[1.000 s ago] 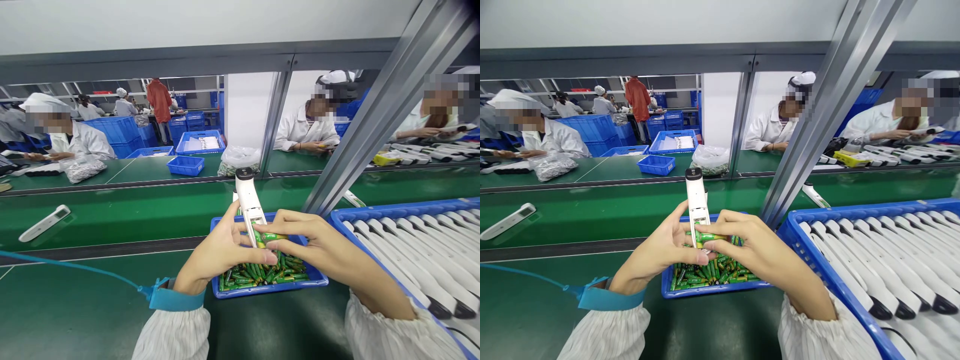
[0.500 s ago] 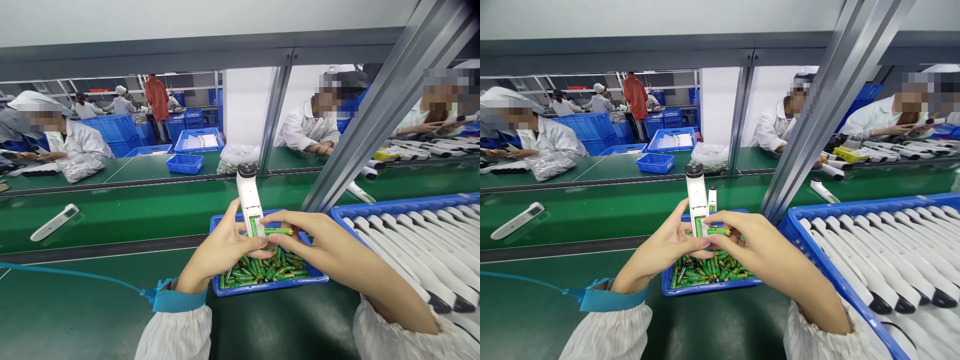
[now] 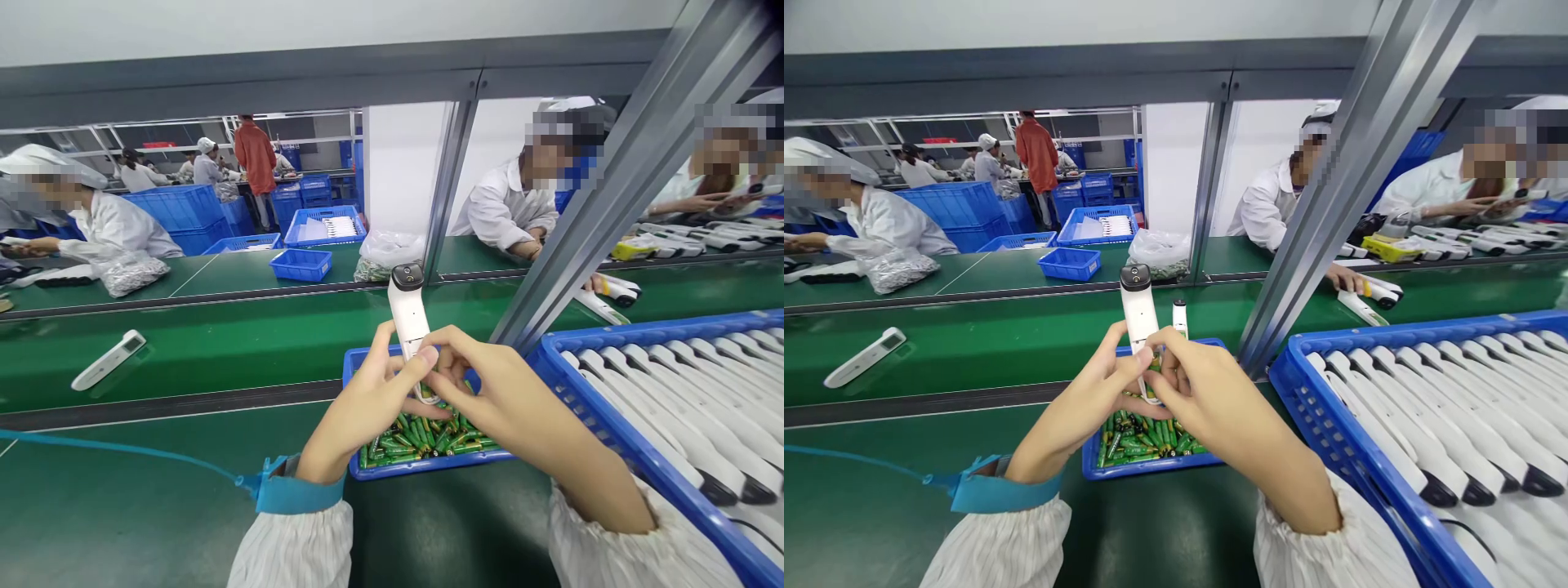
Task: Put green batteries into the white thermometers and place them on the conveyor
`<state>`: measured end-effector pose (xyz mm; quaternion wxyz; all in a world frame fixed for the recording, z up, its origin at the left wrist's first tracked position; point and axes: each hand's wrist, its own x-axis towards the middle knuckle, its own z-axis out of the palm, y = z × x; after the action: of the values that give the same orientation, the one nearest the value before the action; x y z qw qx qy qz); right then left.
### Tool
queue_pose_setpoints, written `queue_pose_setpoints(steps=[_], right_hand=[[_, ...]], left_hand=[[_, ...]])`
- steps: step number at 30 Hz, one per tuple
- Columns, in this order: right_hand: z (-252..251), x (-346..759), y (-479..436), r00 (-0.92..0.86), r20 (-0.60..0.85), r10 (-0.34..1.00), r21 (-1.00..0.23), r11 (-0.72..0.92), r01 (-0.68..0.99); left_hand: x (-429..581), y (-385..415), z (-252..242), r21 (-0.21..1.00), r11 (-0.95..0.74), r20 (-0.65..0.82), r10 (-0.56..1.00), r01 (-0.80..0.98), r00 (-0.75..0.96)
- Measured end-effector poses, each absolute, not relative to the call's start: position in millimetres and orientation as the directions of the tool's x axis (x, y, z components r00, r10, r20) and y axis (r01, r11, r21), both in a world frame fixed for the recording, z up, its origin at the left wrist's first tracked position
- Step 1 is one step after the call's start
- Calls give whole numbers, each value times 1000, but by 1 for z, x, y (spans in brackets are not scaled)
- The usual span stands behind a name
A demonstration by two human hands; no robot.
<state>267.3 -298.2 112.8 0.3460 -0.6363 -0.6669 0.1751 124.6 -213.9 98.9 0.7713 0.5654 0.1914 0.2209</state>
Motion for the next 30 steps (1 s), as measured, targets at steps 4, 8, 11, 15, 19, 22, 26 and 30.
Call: queue_pose_setpoints(steps=[4,8,11,15,19,22,26,30], right_hand=[[106,269,-297,64,179,982,-697,81,712],[104,273,-298,49,123,991,-699,52,713],[105,275,-299,28,75,997,-699,32,714],[105,276,-299,37,44,998,-700,5,714],[105,274,-300,56,74,996,-700,12,714],[108,272,-300,88,115,989,-715,21,699],[111,272,-297,174,190,966,-698,8,716],[109,273,-295,174,332,927,-647,90,757]], left_hand=[[132,-214,90,965,223,-34,622,-136,783],[135,-216,81,970,177,9,657,-166,754],[135,-217,78,988,92,22,716,-126,697],[135,-218,76,994,39,41,722,-100,690],[137,-220,77,986,-29,128,770,-166,625],[137,-223,84,978,-35,149,806,-205,573],[133,-223,94,973,76,63,822,-219,566],[131,-217,92,967,134,46,749,-219,660]])
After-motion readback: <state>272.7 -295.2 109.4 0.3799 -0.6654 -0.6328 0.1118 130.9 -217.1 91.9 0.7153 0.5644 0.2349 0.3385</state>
